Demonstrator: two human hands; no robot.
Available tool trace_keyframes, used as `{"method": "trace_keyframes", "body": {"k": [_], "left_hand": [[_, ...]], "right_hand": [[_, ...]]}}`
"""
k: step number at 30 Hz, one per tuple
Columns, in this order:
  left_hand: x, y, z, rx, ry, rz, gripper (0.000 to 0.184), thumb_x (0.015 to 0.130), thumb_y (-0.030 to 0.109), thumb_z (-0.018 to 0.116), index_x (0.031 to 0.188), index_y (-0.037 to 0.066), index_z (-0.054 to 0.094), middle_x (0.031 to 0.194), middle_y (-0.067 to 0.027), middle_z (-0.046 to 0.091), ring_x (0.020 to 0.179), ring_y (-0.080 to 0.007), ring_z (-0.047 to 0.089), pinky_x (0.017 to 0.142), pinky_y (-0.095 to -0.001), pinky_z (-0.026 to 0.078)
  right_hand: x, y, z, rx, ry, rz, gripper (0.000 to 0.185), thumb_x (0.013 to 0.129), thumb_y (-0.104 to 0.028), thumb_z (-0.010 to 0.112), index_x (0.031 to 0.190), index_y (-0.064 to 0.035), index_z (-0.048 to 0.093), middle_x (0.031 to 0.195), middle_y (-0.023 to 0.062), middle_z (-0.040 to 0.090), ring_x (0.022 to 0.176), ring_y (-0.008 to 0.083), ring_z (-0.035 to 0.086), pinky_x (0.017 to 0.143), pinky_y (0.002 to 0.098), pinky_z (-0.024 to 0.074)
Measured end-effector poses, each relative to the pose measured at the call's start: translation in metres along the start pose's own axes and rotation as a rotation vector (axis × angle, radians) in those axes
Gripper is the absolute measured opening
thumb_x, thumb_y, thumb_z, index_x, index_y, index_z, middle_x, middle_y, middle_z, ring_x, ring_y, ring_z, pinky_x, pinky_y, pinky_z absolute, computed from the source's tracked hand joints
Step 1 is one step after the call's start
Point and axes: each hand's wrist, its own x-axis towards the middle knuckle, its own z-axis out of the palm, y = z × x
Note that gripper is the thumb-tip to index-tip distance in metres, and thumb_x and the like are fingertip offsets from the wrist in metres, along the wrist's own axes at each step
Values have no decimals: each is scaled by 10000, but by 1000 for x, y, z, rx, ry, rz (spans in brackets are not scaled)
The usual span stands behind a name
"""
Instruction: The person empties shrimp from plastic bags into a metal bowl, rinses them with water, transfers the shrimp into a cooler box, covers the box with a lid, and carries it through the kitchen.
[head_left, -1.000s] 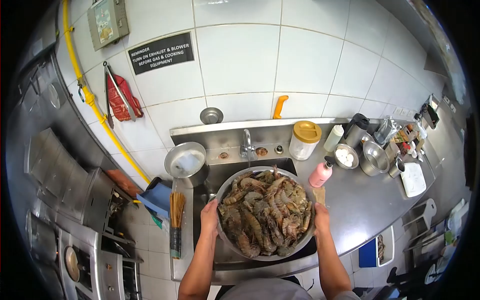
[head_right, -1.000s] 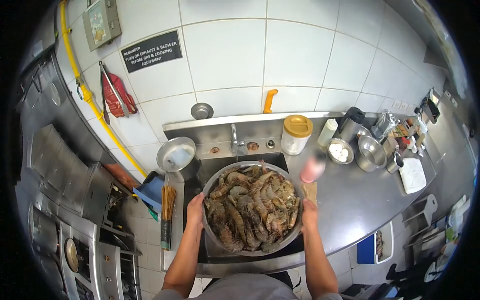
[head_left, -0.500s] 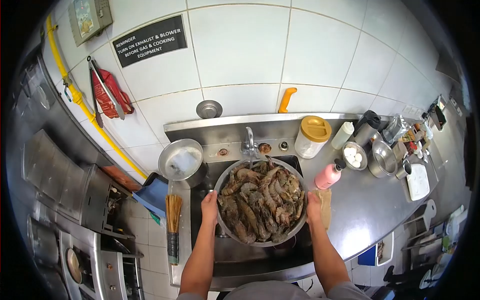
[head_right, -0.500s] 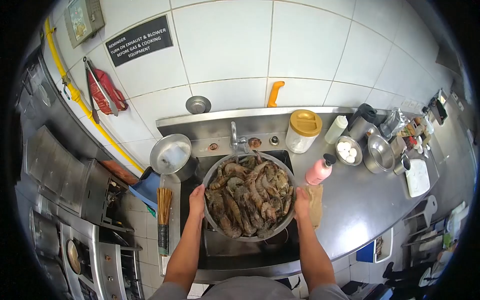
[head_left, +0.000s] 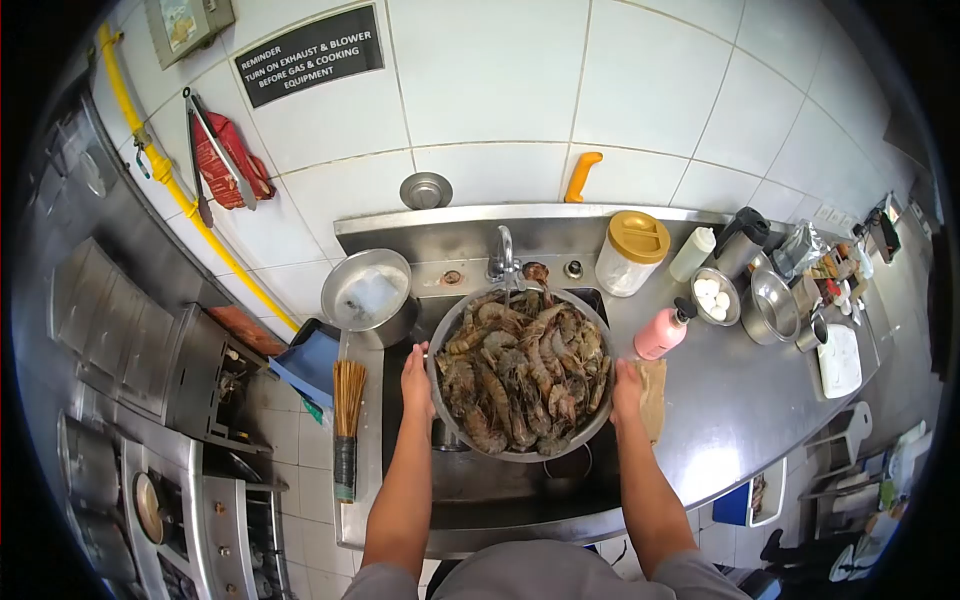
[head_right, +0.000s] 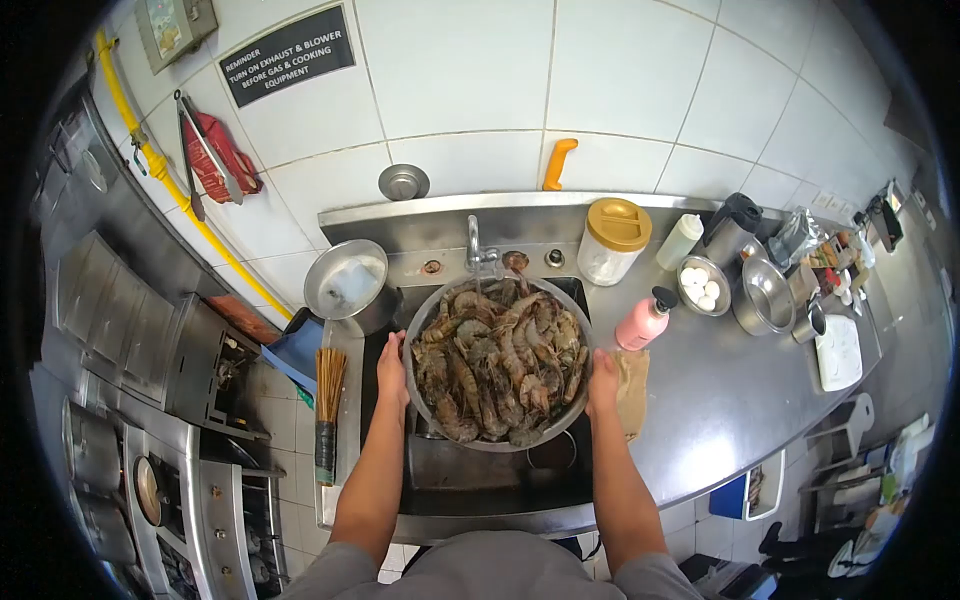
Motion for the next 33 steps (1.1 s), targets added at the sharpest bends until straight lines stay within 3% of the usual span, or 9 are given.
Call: {"method": "trace_keyframes", "body": {"k": [7,9,10,11,13,14,17,23,33], "left_hand": [[-76,-28,-6,-126,36,212,518,1028,390,444,1391,19,441,1369,-114,480,1230,-230,478,1034,-361,388],[-96,-40,-10,431,84,570,513,1000,290,534,1397,-13,416,1418,-156,425,1294,-249,437,1077,-370,348],[-106,-43,-14,578,-1,650,687,908,332,665,1427,-7,371,1496,-206,316,1390,-333,317,1119,-436,283],[-121,-36,-12,576,-2,648,687,908,332,665,1427,-7,371,1496,-206,316,1390,-333,317,1119,-436,283],[-153,-19,-4,1076,-139,812,851,807,433,747,1436,12,357,1519,-239,267,1414,-425,239,1141,-519,198],[-154,-26,-7,1140,-177,785,1013,723,545,774,1469,38,313,1542,-250,216,1428,-468,163,1133,-607,103],[-158,-23,0,1354,-272,765,1074,710,602,750,1491,39,273,1569,-224,160,1456,-440,93,1131,-621,64],[-134,-10,11,1487,-336,679,1116,693,647,722,1520,81,232,1585,-207,139,1465,-409,97,1120,-650,44],[-140,-14,1,1379,-426,673,1239,532,336,919,1519,78,217,1592,-183,132,1471,-382,118,1161,-574,86]], "right_hand": [[11,22,-10,13,17,-39,299,1003,-243,522,1146,4,612,1042,36,637,988,135,559,900,286,431],[2,11,-6,34,-6,-22,310,1004,-241,520,1175,4,604,1074,43,634,1018,136,553,909,287,428],[-7,5,-2,-16,21,-60,310,1003,-228,514,1202,-1,588,1084,46,623,1022,143,549,922,292,424],[-12,0,1,-66,50,-98,314,1002,-215,509,1229,-7,572,1094,49,612,1026,149,545,935,298,420],[-16,8,-12,-160,44,-154,372,1003,-225,512,1309,-13,514,1128,56,590,1048,151,527,956,303,406],[-16,11,-16,-249,37,-211,445,1005,-235,514,1390,-19,456,1161,62,568,1070,154,509,977,309,392],[-60,-29,-1,-350,61,-104,531,999,-242,536,1467,-58,365,1177,70,544,1071,166,504,988,319,389],[-74,-8,-30,-292,59,-207,579,964,-171,584,1478,-69,338,1129,69,539,977,145,510,887,292,440],[-172,-20,-92,-423,93,-262,601,918,-68,618,1459,-54,357,1065,67,574,877,112,542,824,263,483]]}}
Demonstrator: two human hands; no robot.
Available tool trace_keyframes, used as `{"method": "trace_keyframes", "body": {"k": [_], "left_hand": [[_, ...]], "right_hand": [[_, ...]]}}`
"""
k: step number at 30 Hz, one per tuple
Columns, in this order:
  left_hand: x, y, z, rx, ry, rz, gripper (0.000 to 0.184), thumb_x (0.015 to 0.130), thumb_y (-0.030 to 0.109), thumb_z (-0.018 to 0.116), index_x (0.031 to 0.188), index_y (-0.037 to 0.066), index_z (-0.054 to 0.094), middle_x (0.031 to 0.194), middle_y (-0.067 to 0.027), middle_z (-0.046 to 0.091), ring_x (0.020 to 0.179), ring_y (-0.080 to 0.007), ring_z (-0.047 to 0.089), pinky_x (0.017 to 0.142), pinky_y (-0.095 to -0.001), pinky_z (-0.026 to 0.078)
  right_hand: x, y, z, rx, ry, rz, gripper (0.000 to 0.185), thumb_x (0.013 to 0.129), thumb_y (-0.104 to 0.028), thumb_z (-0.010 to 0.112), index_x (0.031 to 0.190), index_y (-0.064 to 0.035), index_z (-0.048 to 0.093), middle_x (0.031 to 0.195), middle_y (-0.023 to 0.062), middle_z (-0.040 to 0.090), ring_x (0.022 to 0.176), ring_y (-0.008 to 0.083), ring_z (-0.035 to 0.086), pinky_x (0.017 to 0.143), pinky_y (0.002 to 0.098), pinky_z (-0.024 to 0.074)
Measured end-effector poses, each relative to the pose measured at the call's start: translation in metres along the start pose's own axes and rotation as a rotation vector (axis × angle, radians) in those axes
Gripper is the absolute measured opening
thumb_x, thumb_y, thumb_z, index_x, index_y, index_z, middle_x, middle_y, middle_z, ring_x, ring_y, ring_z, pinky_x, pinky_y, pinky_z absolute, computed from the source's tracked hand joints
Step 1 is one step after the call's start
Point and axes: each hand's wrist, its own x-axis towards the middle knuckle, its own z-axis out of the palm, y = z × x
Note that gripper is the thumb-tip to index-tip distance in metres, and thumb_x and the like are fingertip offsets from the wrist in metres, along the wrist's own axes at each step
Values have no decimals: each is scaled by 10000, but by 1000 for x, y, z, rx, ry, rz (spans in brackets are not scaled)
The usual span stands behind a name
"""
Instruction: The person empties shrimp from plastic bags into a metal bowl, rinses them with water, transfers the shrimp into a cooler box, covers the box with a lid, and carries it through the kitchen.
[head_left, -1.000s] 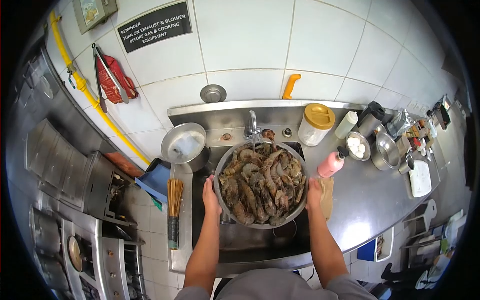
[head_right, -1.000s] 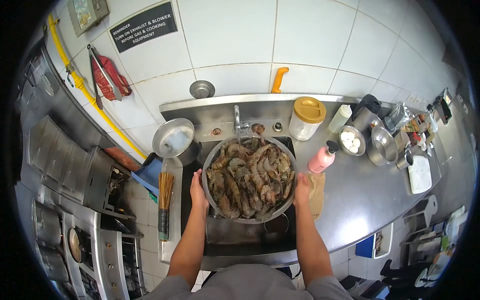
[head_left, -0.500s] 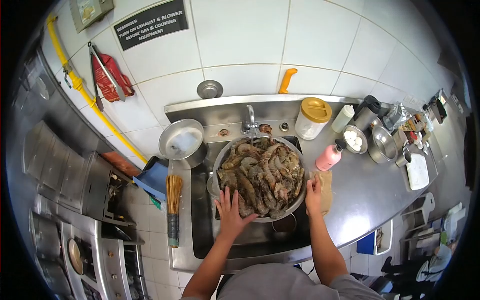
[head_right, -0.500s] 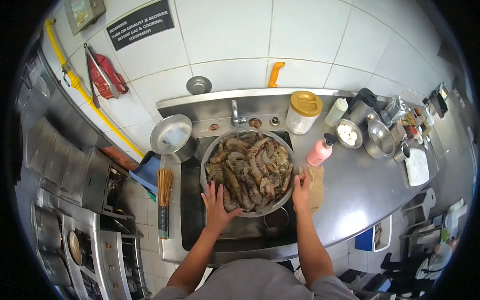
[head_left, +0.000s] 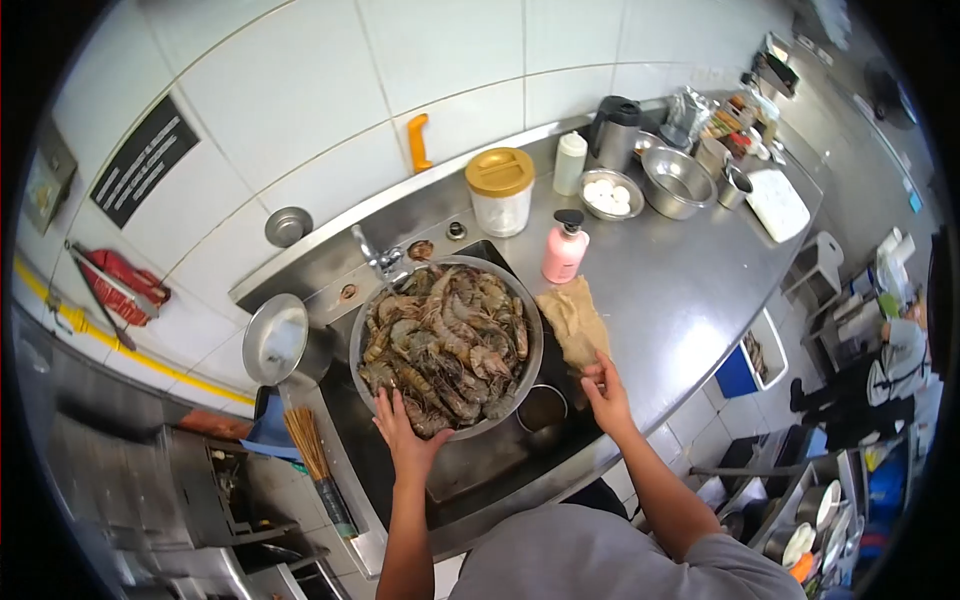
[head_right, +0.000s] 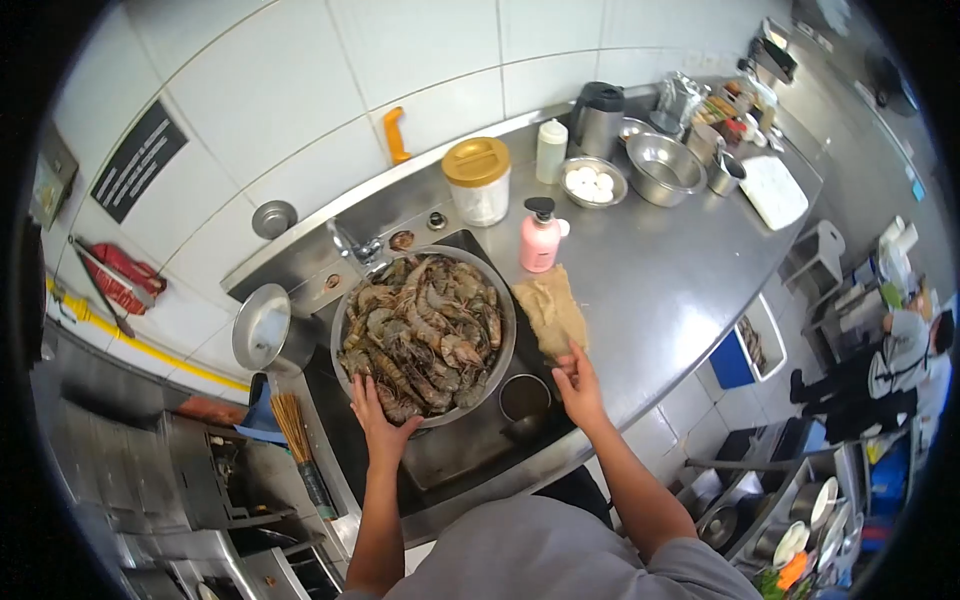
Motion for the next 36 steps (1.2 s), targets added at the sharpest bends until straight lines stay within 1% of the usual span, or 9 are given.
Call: {"method": "trace_keyframes", "body": {"k": [6,12,19,23,25,27,28,31,36], "left_hand": [[15,4,-20,-41,199,63,862,746,178,794,1469,70,338,1570,-171,223,1459,-365,177,1158,-526,160],[154,36,-39,-390,254,142,245,966,134,560,1162,10,639,1030,-118,661,939,-228,629,844,-327,487],[284,8,12,-1105,25,-571,337,945,426,583,955,89,596,703,-12,534,552,-108,491,441,-235,388],[283,-34,21,-1677,-306,-336,220,955,322,556,779,199,507,555,48,376,407,-75,308,333,-234,266],[253,13,16,-1673,40,-490,137,997,224,474,985,125,567,587,24,326,410,-91,246,330,-250,209],[229,17,15,-1735,-51,-227,219,1027,123,382,1209,61,487,671,24,355,428,-95,260,340,-268,217],[205,57,6,-1801,86,-345,479,1048,76,315,1520,147,275,723,-17,354,447,-96,226,399,-258,256],[204,21,21,-1852,153,-131,428,1067,129,302,1494,118,317,756,-32,383,457,-104,247,441,-267,277],[148,114,60,-1876,-400,163,323,1065,232,359,1284,33,488,778,-33,488,407,-86,244,369,-250,243]], "right_hand": [[-57,12,-50,-20,76,52,554,917,-43,613,1426,-48,395,1021,47,584,876,105,560,793,238,481],[-84,17,-113,282,259,132,441,975,-87,544,1395,-42,416,862,29,568,721,90,546,664,231,487],[-104,44,-211,250,469,220,376,985,-109,506,1355,-64,460,812,38,595,644,95,548,602,234,477],[-147,120,-279,389,582,370,292,988,-156,510,1276,-105,519,832,40,622,636,118,576,577,265,480],[-176,153,-316,394,595,607,284,970,-188,548,1246,-121,548,837,42,631,627,126,589,568,262,476],[-217,176,-350,419,669,756,278,956,-207,574,1217,-114,557,836,45,632,618,134,589,558,268,474],[-234,190,-360,445,666,900,276,941,-225,599,1187,-106,567,834,49,633,609,142,589,548,273,471],[-297,247,-390,461,691,1069,244,915,-230,633,1104,-89,573,821,62,630,608,172,594,523,295,466],[-333,274,-419,495,627,1159,215,914,-214,627,1076,-80,586,830,74,638,622,178,606,535,301,477]]}}
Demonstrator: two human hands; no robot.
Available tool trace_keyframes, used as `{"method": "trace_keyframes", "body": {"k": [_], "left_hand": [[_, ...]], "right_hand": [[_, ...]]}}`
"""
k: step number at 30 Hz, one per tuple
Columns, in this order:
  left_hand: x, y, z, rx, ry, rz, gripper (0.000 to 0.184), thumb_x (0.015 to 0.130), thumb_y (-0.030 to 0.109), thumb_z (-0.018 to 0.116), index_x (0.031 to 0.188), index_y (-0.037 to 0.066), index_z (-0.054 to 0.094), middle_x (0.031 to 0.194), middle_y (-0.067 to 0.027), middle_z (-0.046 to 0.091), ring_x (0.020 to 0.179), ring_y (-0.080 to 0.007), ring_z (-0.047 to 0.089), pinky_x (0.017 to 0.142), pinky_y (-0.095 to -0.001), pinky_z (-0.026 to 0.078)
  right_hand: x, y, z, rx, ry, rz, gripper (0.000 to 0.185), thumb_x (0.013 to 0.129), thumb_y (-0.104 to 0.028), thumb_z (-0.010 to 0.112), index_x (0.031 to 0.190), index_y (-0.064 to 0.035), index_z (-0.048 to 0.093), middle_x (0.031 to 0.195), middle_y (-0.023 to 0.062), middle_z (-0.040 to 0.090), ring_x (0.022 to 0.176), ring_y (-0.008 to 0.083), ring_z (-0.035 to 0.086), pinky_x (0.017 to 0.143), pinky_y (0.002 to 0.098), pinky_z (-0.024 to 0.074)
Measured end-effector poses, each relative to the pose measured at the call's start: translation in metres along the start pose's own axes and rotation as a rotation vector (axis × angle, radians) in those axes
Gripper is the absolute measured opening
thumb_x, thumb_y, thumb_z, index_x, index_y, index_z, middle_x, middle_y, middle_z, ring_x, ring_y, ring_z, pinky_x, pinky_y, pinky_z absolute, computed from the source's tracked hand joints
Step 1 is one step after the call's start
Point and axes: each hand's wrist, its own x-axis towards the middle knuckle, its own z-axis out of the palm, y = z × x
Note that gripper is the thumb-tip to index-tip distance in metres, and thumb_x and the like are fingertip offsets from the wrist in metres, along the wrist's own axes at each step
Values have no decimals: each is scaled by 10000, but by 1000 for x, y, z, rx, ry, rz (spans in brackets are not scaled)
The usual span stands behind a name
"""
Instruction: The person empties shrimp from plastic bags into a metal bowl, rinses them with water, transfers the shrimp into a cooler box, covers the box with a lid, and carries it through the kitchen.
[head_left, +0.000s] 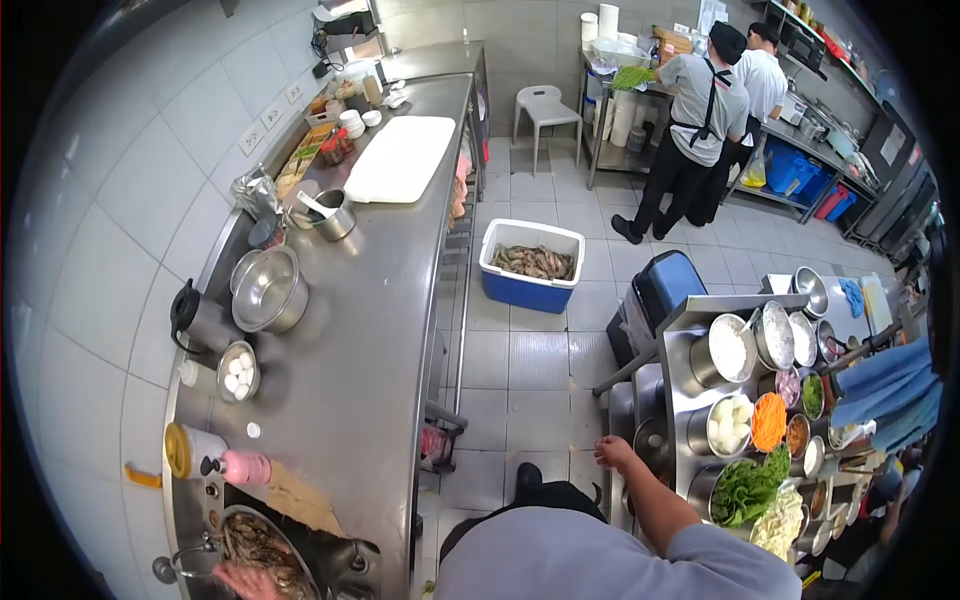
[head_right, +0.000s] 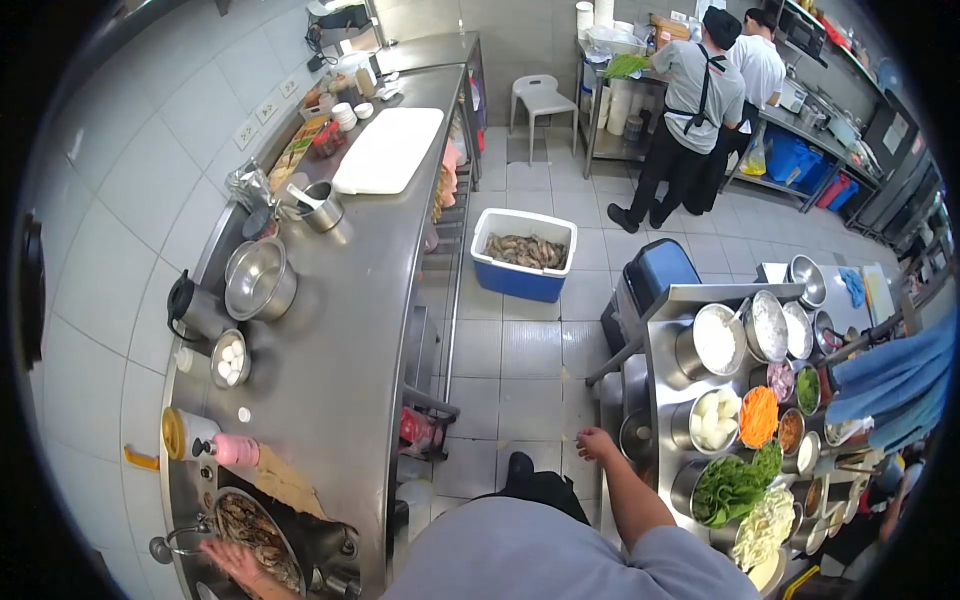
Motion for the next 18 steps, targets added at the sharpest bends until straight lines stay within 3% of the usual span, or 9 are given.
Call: {"method": "trace_keyframes", "body": {"k": [3,4,5,7,9,11,12,14,18], "left_hand": [[0,-109,175,-73,538,-438,329,1031,350,417,801,158,551,537,39,359,382,-105,288,331,-258,254],[10,-142,135,-38,6,-686,285,1019,317,441,792,171,533,547,50,369,389,-95,314,335,-242,262],[9,-177,140,-177,250,-883,243,992,325,485,809,173,530,574,59,392,394,-85,330,346,-231,270],[-4,-265,236,-177,272,-1118,130,926,258,603,885,137,577,628,54,458,443,-60,374,394,-204,300],[-16,-339,335,869,-393,-1134,244,923,157,606,1159,97,627,754,34,547,557,-65,466,494,-238,411],[-26,-406,366,1027,-897,-913,290,945,139,562,1225,87,613,923,-45,644,748,-159,616,659,-301,523],[-23,-435,372,1023,-902,-922,290,945,139,562,1225,87,613,923,-45,644,748,-159,616,659,-301,523],[-8,-484,385,1156,-1307,-373,304,942,116,543,1237,90,609,1165,-114,642,1032,-270,633,890,-353,514],[63,-556,418,1110,-1312,-516,311,912,89,559,1216,97,626,1287,-146,584,1207,-335,541,1009,-372,446]], "right_hand": [[-5,-25,7,-61,-3,-26,232,928,-241,612,1096,-81,603,873,71,663,675,168,631,587,297,503],[-2,-34,10,-58,-4,-22,232,928,-241,612,1096,-81,603,873,71,663,675,168,631,587,297,503],[1,-43,14,-53,-26,-49,247,933,-250,606,1115,-83,603,886,65,666,686,167,633,593,299,506],[8,-64,21,-40,-43,-72,262,938,-258,599,1134,-85,602,899,59,669,698,166,635,598,301,509],[12,-87,28,-23,-90,-132,282,946,-268,592,1162,-87,600,930,51,671,718,159,638,610,302,513],[12,-113,29,-31,-116,-155,283,947,-268,592,1164,-87,599,935,50,669,723,156,638,612,300,513],[12,-125,26,-47,-150,-182,283,949,-268,593,1166,-86,597,940,48,667,728,152,638,614,297,512],[17,-145,12,-26,-134,-169,286,950,-268,593,1172,-88,594,941,47,667,732,151,638,617,294,511],[56,-161,-28,26,-2,-114,296,941,-265,600,1174,-83,598,924,52,662,718,152,623,622,314,504]]}}
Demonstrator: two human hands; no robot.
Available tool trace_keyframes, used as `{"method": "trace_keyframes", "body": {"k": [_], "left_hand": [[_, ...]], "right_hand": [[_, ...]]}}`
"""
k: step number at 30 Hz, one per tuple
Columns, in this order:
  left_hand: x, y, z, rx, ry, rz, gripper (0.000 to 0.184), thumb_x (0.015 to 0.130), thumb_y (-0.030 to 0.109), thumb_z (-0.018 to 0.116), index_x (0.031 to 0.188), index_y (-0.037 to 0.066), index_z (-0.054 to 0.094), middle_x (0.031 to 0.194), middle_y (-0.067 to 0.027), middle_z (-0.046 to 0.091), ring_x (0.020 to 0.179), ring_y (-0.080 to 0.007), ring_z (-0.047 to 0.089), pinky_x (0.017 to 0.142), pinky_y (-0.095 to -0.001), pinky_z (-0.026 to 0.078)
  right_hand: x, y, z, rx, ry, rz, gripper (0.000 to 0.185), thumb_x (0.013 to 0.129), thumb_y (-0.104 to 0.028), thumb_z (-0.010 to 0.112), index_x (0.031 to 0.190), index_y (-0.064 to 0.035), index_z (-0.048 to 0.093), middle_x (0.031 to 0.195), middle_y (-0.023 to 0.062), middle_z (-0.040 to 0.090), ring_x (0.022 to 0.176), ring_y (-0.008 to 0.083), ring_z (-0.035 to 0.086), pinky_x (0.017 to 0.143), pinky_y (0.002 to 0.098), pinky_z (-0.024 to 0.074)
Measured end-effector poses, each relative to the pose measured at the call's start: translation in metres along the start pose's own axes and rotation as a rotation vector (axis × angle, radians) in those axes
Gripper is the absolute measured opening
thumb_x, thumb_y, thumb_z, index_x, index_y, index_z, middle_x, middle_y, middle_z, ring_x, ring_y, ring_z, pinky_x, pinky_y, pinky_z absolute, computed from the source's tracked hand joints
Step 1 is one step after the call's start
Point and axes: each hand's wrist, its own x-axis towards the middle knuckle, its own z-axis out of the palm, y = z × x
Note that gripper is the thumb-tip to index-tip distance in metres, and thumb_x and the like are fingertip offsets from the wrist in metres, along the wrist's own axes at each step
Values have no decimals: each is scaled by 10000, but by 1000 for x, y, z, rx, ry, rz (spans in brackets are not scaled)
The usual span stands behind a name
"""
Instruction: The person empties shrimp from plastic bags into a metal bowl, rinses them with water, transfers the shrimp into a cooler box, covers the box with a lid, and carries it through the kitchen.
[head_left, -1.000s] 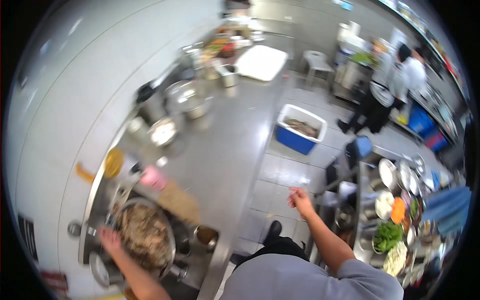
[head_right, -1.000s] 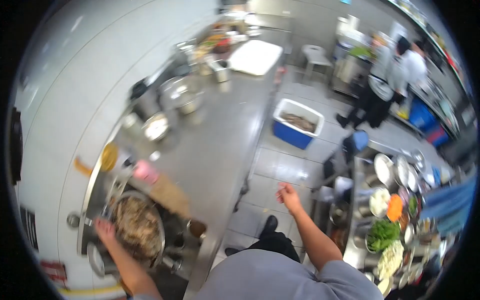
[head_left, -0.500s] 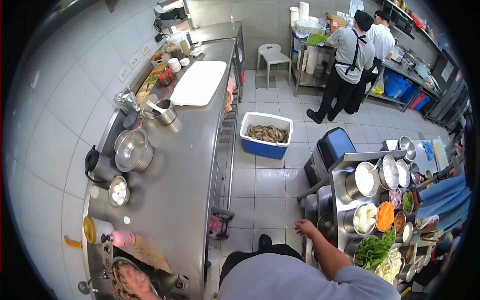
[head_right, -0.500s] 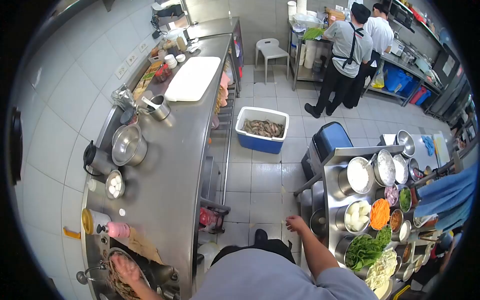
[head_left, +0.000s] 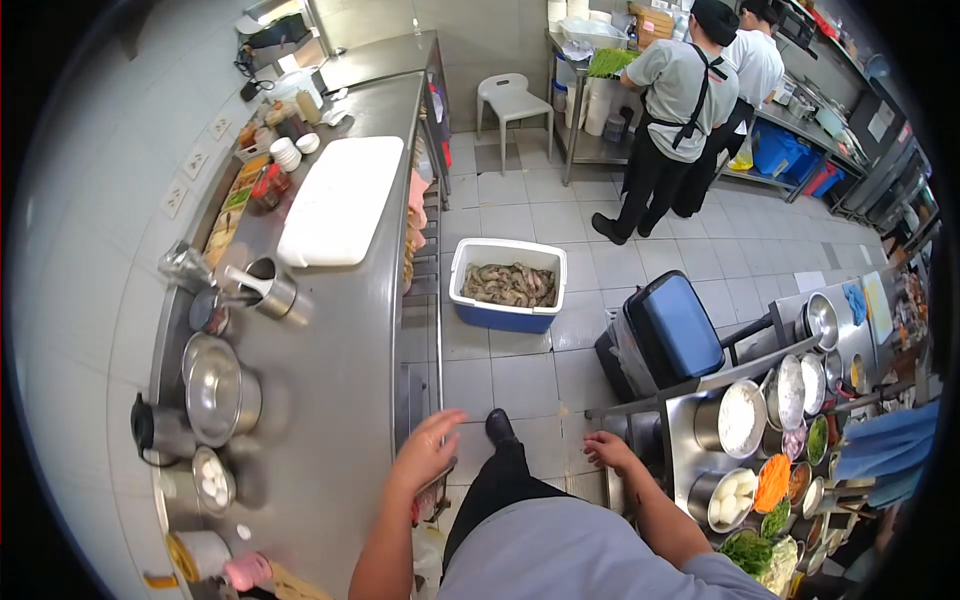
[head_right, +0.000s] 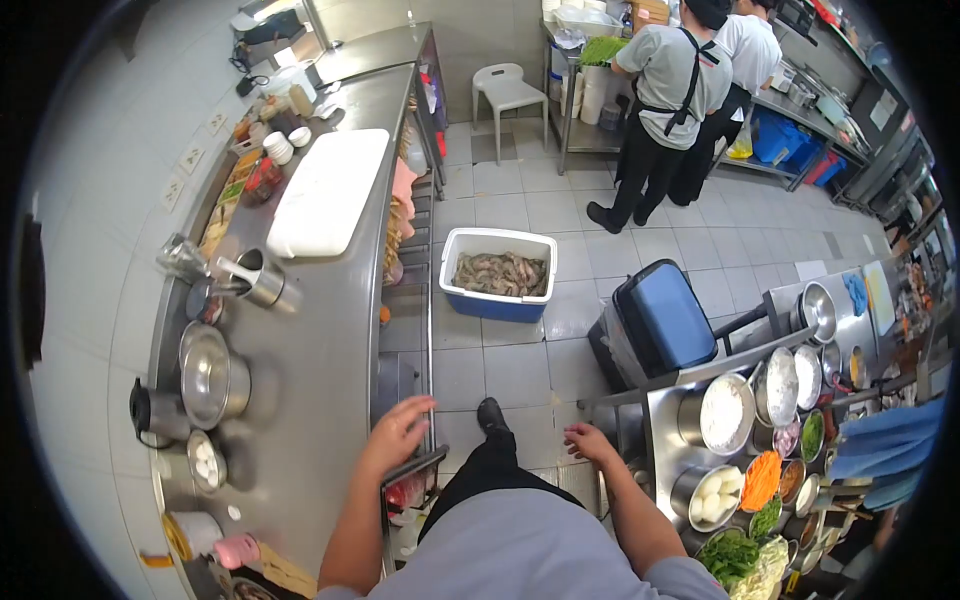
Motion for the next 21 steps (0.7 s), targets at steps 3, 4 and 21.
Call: {"method": "trace_keyframes", "body": {"k": [3,4,21], "left_hand": [[78,-51,-25,-18,81,28,310,896,77,568,1199,95,630,1252,-139,600,1159,-340,566,998,-369,450],[107,-61,-35,41,100,72,284,885,71,573,1161,80,640,1216,-140,613,1139,-341,572,985,-382,457],[378,-114,-127,589,-48,243,130,739,60,685,867,68,663,890,-73,649,879,-261,619,843,-403,439]], "right_hand": [[8,-25,-28,18,104,68,268,927,-244,618,1126,-64,609,886,53,662,671,144,616,577,292,499],[12,-37,-34,5,153,89,256,922,-233,623,1108,-58,613,869,54,660,649,141,611,551,283,494],[264,-162,-104,72,126,190,282,871,-180,634,1121,-53,607,736,51,622,519,138,578,415,297,435]]}}
